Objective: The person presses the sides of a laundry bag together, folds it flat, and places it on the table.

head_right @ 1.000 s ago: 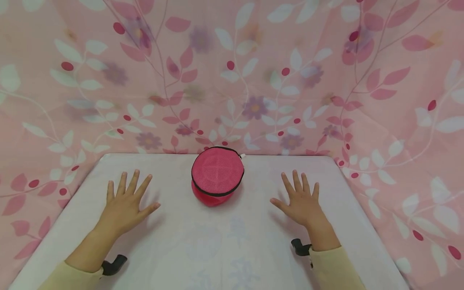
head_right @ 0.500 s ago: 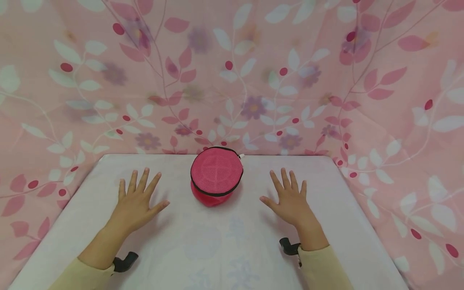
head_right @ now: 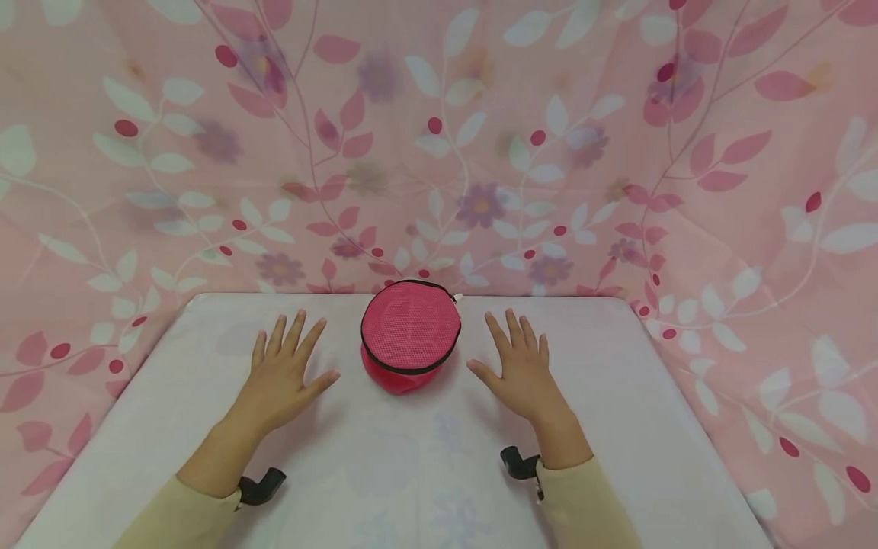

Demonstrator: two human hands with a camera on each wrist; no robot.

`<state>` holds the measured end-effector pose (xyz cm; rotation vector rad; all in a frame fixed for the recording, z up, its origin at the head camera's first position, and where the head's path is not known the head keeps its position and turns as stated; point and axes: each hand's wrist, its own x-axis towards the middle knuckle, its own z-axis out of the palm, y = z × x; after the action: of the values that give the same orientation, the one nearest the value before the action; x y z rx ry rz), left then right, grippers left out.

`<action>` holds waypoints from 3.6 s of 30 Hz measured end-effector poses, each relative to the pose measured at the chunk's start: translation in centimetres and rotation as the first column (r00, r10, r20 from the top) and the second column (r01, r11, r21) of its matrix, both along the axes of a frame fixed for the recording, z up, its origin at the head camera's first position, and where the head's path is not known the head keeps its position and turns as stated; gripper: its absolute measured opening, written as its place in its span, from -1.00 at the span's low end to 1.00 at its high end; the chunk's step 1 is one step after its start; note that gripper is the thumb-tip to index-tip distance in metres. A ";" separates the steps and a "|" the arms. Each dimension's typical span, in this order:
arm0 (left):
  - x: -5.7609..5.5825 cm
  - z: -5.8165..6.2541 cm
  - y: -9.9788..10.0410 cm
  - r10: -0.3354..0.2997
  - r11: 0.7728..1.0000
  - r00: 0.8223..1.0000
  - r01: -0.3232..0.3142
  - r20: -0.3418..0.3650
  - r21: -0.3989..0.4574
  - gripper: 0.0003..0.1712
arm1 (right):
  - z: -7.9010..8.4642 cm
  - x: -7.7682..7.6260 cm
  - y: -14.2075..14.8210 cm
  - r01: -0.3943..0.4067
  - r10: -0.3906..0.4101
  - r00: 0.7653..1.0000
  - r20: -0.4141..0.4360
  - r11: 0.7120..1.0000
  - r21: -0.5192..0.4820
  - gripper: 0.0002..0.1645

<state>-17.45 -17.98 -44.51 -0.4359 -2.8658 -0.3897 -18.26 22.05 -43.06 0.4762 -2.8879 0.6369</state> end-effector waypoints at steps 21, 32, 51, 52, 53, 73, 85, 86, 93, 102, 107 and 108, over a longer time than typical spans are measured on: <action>-2.6 -0.9 4.1 -0.097 0.972 0.990 0.116 -0.100 0.205 -0.08 | -0.3 -1.8 -4.7 -0.083 0.085 0.996 -0.004 0.969 -0.232 -0.07; -3.5 -0.9 5.5 -0.079 0.931 0.992 0.110 -0.102 0.349 -0.16 | -0.5 -3.0 -5.8 -0.068 0.071 0.997 -0.002 0.952 -0.299 -0.11; -5.1 -2.3 7.9 -0.071 0.820 0.998 0.057 0.002 0.569 -0.23 | -2.4 -4.2 -7.2 0.023 -0.006 0.999 0.044 0.919 -0.393 -0.15; -5.1 -2.4 7.9 -0.072 0.810 0.997 0.054 0.007 0.584 -0.22 | -2.4 -4.2 -7.3 0.024 -0.007 0.999 0.043 0.918 -0.397 -0.15; -5.1 -2.4 8.0 -0.072 0.801 0.997 0.051 0.012 0.596 -0.21 | -2.4 -4.1 -7.4 0.024 -0.007 0.999 0.044 0.917 -0.399 -0.15; -5.2 -2.1 10.2 -0.098 0.646 0.987 -0.037 0.131 0.763 -0.19 | -2.6 -4.4 -8.6 0.027 0.023 0.996 0.088 0.852 -0.522 -0.18; -5.0 -1.8 10.6 -0.114 0.572 0.986 -0.035 0.121 0.820 -0.21 | -2.3 -3.9 -9.1 0.041 0.008 0.996 0.092 0.851 -0.524 -0.16; -5.0 -1.8 10.6 -0.113 0.569 0.987 -0.031 0.115 0.822 -0.22 | -2.2 -3.9 -9.1 0.045 0.004 0.996 0.093 0.855 -0.516 -0.16; -5.1 -1.3 11.0 -0.103 0.534 0.991 -0.017 0.085 0.845 -0.25 | -1.2 -3.8 -9.0 0.016 0.000 0.999 0.033 0.870 -0.493 -0.16; -4.8 -0.8 11.3 -0.111 0.532 0.990 -0.015 0.087 0.847 -0.26 | -1.0 -3.6 -8.7 0.017 -0.005 1.000 0.026 0.870 -0.493 -0.17; -4.3 -0.6 11.1 -0.140 0.540 0.985 -0.010 0.102 0.841 -0.24 | -1.2 -3.6 -8.7 0.013 -0.002 1.000 0.022 0.849 -0.529 -0.20; -4.3 -0.5 11.1 -0.151 0.537 0.982 -0.014 0.113 0.844 -0.24 | -1.3 -3.6 -8.6 0.010 0.000 1.000 0.019 0.842 -0.539 -0.20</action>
<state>-21.72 -6.92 -44.97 -0.3121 -2.3671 -1.7976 -21.84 13.40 -44.37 0.3742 -2.5451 1.3981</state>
